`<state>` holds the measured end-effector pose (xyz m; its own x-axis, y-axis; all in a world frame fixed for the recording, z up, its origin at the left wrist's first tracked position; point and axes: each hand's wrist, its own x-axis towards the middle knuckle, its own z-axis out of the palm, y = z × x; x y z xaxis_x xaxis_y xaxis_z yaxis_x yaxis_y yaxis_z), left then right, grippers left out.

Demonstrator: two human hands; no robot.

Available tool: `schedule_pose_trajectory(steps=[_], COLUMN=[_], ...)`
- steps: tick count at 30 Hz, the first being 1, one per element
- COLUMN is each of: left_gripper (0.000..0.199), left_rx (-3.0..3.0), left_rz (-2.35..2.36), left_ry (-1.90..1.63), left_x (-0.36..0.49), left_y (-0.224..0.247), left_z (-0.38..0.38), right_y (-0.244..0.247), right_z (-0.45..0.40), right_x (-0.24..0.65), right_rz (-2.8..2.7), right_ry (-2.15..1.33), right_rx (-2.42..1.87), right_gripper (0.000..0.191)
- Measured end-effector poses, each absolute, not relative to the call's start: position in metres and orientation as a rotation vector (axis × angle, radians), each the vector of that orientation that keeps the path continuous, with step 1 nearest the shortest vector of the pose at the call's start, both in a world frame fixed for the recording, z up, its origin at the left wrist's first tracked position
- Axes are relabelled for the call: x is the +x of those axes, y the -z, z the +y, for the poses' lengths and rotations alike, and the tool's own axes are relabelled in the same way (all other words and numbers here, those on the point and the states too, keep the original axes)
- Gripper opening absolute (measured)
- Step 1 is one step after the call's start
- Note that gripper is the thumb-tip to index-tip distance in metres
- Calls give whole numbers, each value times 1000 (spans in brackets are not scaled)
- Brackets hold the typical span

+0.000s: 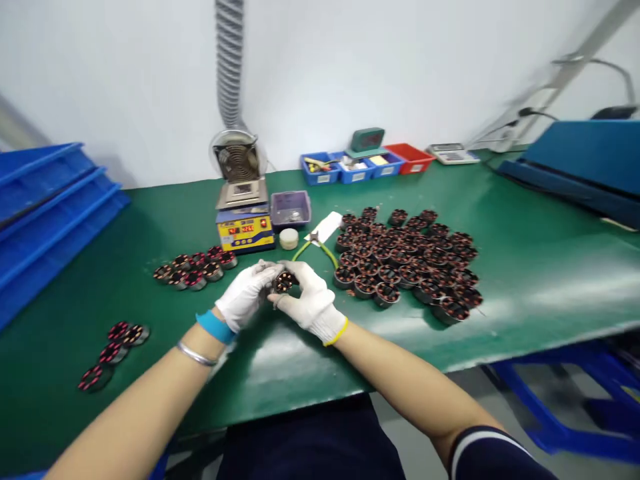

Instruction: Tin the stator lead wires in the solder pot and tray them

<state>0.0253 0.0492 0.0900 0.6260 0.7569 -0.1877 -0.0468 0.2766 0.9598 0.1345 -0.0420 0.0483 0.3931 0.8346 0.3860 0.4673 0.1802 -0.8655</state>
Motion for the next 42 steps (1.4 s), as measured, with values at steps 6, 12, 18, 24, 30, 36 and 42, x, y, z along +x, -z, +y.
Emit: schedule_pose_trajectory(steps=[6, 12, 18, 24, 30, 36, 42], left_gripper=[57, 50, 54, 51, 58, 58, 23], left_rx=[1234, 1359, 1315, 1363, 1723, 2188, 2083], left_rz=[760, 756, 905, 914, 791, 559, 752], left_ry=[-636, -595, -785, -835, -810, -724, -523], left_x=[41, 22, 28, 31, 26, 21, 16], left_y=[-62, -45, -52, -54, -45, -48, -59], left_z=[47, 57, 56, 49, 45, 46, 50], right_y=[-58, -55, -48, -45, -40, -49, -57], right_z=[-41, -40, -35, -34, -37, -49, -51], right_x=[163, 155, 153, 157, 160, 164, 171], right_rz=[-1464, -1337, -935, -806, -1017, -1531, -1674], right_ry=[-322, -637, -1064, -834, -894, -224, 13], right_rx=[-1874, -1783, -1471, -1552, -1363, -1678, -1638], right_gripper=[49, 61, 51, 48, 38, 37, 28])
